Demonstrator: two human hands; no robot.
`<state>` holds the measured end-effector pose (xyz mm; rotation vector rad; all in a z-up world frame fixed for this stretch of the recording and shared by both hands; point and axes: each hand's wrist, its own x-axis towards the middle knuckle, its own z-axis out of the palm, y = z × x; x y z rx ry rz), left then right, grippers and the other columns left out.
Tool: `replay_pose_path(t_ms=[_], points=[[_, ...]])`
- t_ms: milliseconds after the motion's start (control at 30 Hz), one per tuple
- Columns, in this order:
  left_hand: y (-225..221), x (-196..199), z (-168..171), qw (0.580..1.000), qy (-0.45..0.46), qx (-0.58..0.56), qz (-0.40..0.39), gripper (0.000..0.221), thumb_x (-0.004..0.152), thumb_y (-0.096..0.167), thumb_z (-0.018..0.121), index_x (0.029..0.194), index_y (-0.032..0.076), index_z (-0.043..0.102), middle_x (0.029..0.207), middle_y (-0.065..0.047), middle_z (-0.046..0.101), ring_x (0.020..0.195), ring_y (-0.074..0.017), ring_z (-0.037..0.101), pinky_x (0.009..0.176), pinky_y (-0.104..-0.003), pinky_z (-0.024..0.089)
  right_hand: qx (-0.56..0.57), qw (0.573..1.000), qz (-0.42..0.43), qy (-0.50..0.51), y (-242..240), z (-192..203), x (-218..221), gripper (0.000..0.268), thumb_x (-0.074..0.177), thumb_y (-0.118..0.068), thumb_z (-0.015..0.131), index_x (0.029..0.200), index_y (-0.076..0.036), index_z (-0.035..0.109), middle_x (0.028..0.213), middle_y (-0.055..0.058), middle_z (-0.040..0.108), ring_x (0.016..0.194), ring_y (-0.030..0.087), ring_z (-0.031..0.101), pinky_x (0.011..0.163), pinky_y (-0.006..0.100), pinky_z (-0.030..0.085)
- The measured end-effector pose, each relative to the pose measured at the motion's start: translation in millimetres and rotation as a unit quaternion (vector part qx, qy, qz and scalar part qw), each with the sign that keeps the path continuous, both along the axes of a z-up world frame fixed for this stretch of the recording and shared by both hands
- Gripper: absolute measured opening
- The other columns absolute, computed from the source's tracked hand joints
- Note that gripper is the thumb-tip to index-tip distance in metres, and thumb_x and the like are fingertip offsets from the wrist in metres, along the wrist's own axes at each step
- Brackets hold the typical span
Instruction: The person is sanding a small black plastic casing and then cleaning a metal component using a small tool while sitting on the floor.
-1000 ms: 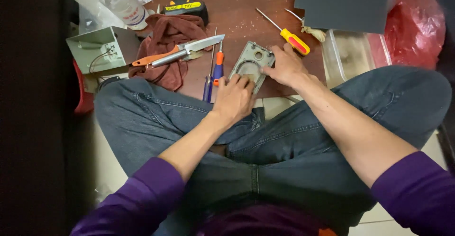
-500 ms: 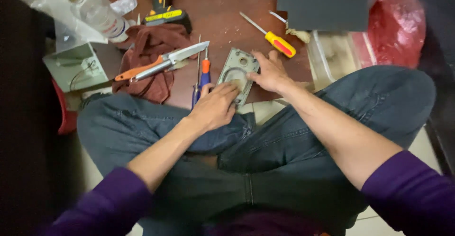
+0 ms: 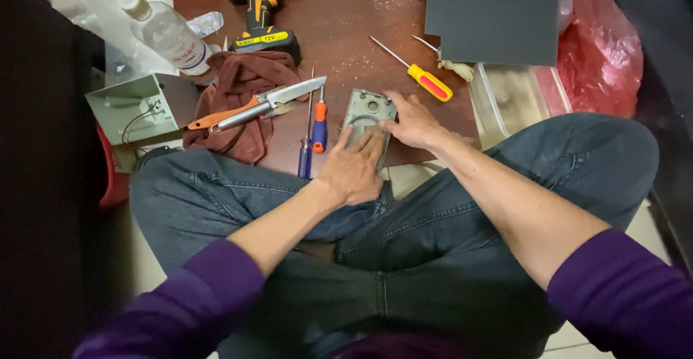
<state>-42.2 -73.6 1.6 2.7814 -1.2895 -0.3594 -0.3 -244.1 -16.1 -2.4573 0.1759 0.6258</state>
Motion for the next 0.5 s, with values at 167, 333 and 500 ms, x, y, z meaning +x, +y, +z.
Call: replay_pose_path(t_ms=[167, 333, 500], points=[[-18.8, -7.4, -14.3, 0.995, 0.036, 0.084, 0.039, 0.073, 0.078, 0.038, 0.034, 0.137, -0.003, 0.019, 0.142, -0.016, 0.027, 0.133, -0.0251, 0.022, 0.110, -0.043, 0.000, -0.020, 1.000, -0.004, 0.003, 2.2, -1.0, -1.0, 0.061, 0.083, -0.034, 0.056, 0.136, -0.025, 0.028, 0.121, 0.023, 0.039, 0.117, 0.041, 0.042, 0.097, 0.046, 0.036], [-24.6, -6.6, -12.6, 0.995, 0.027, 0.089, 0.048, 0.065, 0.085, 0.031, 0.033, 0.137, -0.005, 0.020, 0.141, -0.017, 0.030, 0.132, -0.0272, 0.026, 0.111, -0.040, 0.004, -0.030, 1.000, -0.001, -0.004, 0.1, -5.3, 0.1, 0.061, 0.082, -0.035, 0.058, 0.136, -0.026, 0.029, 0.120, 0.022, 0.040, 0.116, 0.040, 0.044, 0.097, 0.045, 0.037], [-35.5, -15.9, -67.8, 0.970, -0.124, -0.148, 0.146, 0.059, 0.069, 0.021, 0.050, 0.119, -0.009, 0.045, 0.118, -0.022, 0.053, 0.116, -0.0320, 0.045, 0.108, -0.041, 0.015, -0.023, 1.000, -0.015, 0.004, -3.9, -12.3, 4.0, 0.060, 0.082, -0.038, 0.057, 0.135, -0.027, 0.030, 0.120, 0.020, 0.042, 0.115, 0.037, 0.046, 0.096, 0.045, 0.037]])
